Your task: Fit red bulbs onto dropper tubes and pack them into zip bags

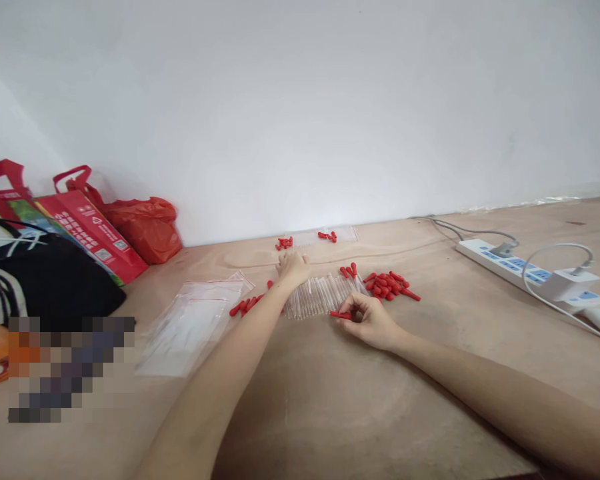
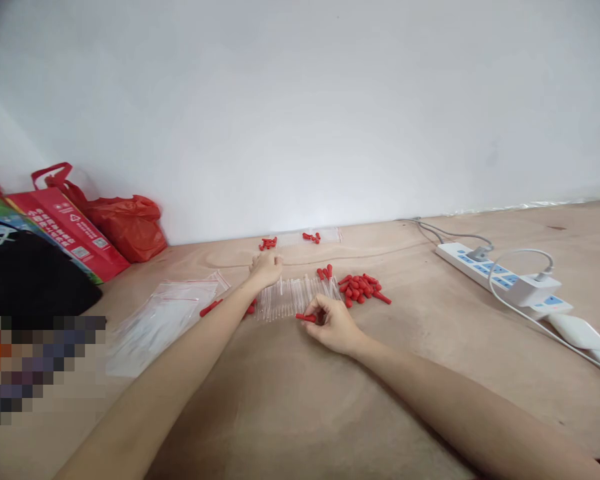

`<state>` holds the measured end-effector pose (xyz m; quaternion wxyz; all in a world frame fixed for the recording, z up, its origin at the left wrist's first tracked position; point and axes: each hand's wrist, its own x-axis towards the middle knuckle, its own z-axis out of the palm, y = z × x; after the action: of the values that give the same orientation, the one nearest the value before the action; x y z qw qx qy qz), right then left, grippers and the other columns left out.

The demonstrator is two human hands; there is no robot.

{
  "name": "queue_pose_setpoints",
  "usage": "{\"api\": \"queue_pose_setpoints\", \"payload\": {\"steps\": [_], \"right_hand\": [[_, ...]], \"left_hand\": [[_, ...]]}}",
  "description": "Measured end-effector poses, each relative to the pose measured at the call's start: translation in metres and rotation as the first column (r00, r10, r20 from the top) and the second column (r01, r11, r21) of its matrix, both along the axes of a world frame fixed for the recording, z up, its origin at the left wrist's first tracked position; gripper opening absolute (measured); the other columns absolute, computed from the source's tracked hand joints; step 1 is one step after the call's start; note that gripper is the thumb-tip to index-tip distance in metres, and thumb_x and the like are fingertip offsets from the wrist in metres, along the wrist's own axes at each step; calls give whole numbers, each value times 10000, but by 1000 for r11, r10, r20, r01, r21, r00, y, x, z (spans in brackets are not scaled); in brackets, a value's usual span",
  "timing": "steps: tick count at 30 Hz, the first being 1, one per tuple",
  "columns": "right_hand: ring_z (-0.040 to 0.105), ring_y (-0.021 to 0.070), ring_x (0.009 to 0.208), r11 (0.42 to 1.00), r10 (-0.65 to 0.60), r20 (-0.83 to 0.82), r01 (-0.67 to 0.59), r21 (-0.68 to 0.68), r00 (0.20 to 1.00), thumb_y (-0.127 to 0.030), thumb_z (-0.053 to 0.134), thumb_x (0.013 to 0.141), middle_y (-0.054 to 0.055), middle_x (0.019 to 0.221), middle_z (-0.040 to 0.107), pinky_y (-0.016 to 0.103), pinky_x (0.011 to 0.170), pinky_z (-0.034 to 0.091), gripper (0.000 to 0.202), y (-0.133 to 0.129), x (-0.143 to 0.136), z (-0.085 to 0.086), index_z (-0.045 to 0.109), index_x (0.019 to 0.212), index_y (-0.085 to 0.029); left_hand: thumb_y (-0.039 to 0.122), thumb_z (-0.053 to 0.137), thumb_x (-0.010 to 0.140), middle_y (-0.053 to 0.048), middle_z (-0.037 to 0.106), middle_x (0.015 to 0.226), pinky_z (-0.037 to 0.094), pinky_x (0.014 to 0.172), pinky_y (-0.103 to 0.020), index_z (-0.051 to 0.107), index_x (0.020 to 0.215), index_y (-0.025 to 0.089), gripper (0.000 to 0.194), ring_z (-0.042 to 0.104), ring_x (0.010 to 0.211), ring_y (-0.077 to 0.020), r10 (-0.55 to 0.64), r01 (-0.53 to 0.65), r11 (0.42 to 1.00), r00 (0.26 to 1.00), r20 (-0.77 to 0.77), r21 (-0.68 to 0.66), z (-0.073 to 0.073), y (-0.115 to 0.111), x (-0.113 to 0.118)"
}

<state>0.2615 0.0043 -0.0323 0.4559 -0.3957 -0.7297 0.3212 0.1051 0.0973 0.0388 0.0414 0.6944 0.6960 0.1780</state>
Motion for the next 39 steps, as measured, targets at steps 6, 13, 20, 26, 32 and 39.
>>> {"api": "queue_pose_setpoints", "payload": {"steps": [6, 13, 20, 26, 32, 39], "right_hand": [[414, 77, 473, 997, -20, 107, 11, 81, 994, -291, 585, 724, -24, 579, 531, 202, 453, 370, 166, -5, -1, 5, 555, 834, -172], [544, 123, 672, 975, 84, 189, -120, 188, 978, -215, 500, 788, 42, 788, 614, 231, 583, 435, 153, -9, -1, 13, 623, 874, -184], [518, 98, 612, 959, 111, 205, -159, 236, 972, -188, 510, 780, 40, 772, 601, 209, 552, 422, 173, -13, -2, 12, 621, 912, -180], [526, 106, 624, 957, 105, 214, -157, 242, 971, -204, 508, 785, 40, 773, 602, 218, 567, 427, 146, -13, -1, 13, 613, 883, -181], [528, 113, 633, 953, 136, 220, -188, 236, 966, -220, 490, 801, 36, 755, 592, 221, 558, 423, 135, -14, -1, 15, 600, 871, -185], [524, 135, 672, 917, 94, 325, -209, 339, 941, -238, 503, 805, 32, 720, 600, 269, 647, 413, 102, -13, 1, 14, 587, 819, -182]], "left_hand": [[318, 193, 904, 21, 537, 631, 406, 607, -235, 432, 875, 181, 277, 527, 589, -119, -383, 359, 919, 909, 162, 161, 0, -70, -31], [148, 305, 866, -57, 521, 922, 421, 750, -256, 486, 1026, 171, 243, 518, 826, -135, -704, 674, 701, 706, 76, 231, -36, -121, -52], [171, 379, 858, -45, 539, 847, 448, 688, -234, 550, 1043, 183, 252, 524, 755, -117, -734, 676, 655, 676, 70, 337, -53, -116, -51], [176, 399, 853, -48, 559, 829, 457, 669, -243, 575, 1026, 179, 248, 532, 740, -115, -721, 649, 663, 687, 85, 372, -52, -115, -52], [149, 405, 844, -41, 565, 800, 457, 645, -232, 588, 1023, 193, 260, 530, 718, -110, -740, 666, 633, 671, 54, 393, -53, -113, -53], [120, 379, 844, -42, 581, 778, 449, 644, -230, 573, 1009, 166, 259, 530, 704, -115, -746, 699, 587, 663, -63, 409, -54, -116, -51]]}}
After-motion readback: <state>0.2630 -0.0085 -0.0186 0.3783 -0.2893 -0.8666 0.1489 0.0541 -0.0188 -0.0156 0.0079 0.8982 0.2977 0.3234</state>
